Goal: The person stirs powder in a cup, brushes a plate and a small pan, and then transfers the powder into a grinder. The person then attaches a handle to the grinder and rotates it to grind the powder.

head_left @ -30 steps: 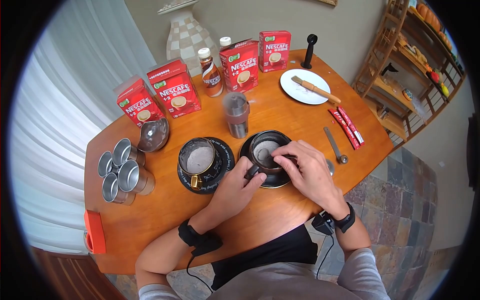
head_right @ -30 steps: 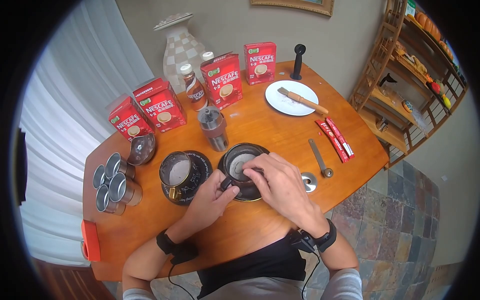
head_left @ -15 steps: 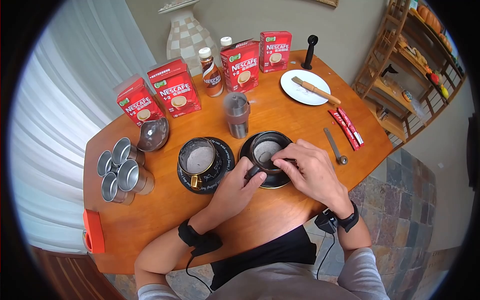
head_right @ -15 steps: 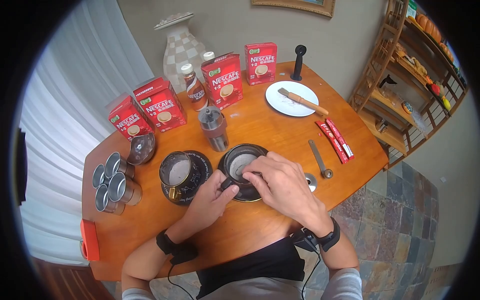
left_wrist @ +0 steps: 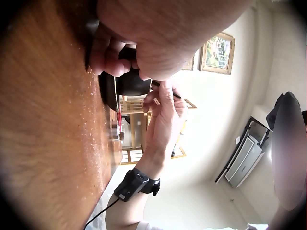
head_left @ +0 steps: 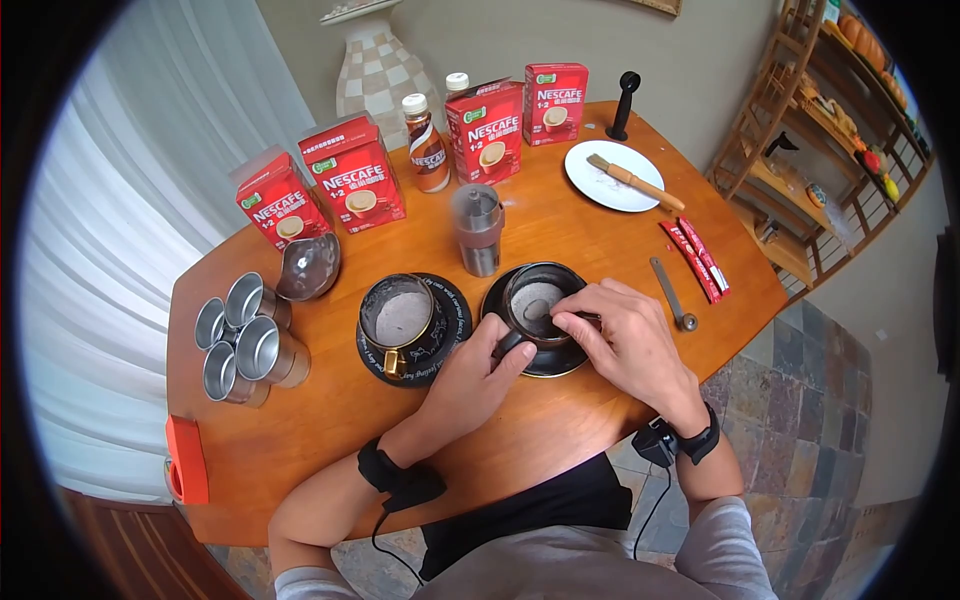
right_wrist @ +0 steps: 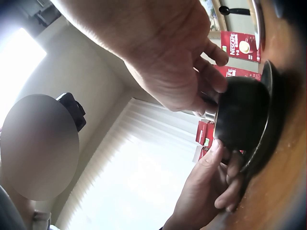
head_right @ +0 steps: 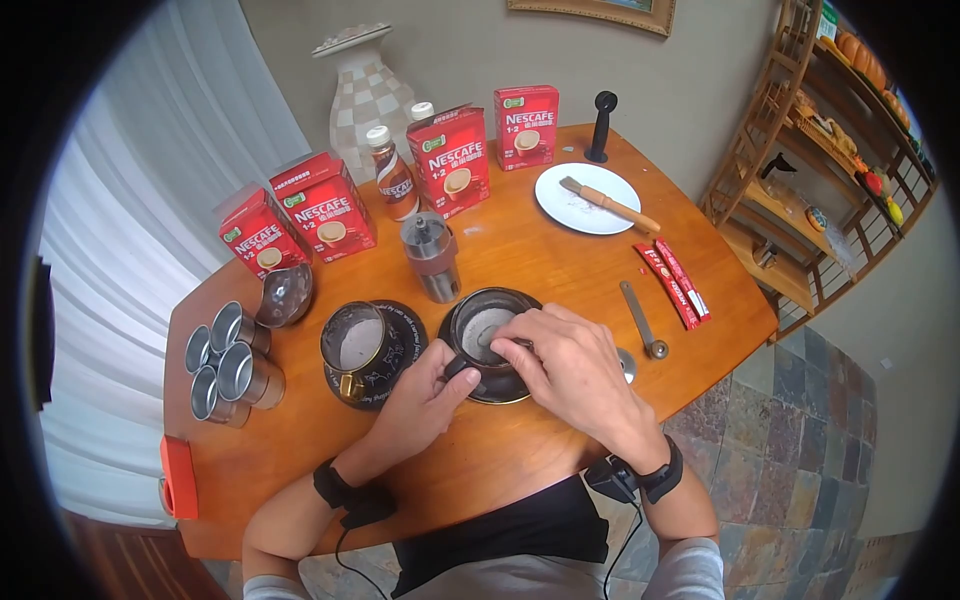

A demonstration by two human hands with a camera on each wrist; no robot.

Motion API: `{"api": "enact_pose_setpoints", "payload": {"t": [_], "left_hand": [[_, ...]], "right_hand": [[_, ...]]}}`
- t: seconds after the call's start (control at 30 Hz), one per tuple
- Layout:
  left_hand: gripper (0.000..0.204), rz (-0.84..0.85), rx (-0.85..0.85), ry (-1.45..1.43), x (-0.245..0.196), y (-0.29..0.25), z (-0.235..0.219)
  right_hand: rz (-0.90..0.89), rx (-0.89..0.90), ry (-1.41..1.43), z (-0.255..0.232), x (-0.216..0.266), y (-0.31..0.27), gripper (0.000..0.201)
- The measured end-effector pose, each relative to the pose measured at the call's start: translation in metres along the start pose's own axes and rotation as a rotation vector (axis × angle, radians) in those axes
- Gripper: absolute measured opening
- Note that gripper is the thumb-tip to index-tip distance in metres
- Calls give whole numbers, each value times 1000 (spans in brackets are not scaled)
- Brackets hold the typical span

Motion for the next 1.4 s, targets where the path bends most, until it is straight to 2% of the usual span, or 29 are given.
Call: {"api": "enact_pose_setpoints", "payload": {"t": [1.0,1.17,1.27,1.4], "left_hand": [[27,22,-5,32,1,0,0],[26,23,-9,48,4,1,0],[26,84,-16,31,2,1,0],[23,48,15,3,3,1,1]], "right_hand": [[52,-46,86,6,3,-13,10],[53,-21,118,10,5,-16,11],[54,-15,118,11,5,-17,11],[70,9,117,12,3,-17,11]]}}
Point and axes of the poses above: each hand's wrist, its own y-axis towards the middle knuckle, its own z-axis out of the palm, x = y × z, the point moved 4 cm from there along y, towards the middle knuckle, and after that the axes turned 13 degrees about -z, right-handed, at the moved point
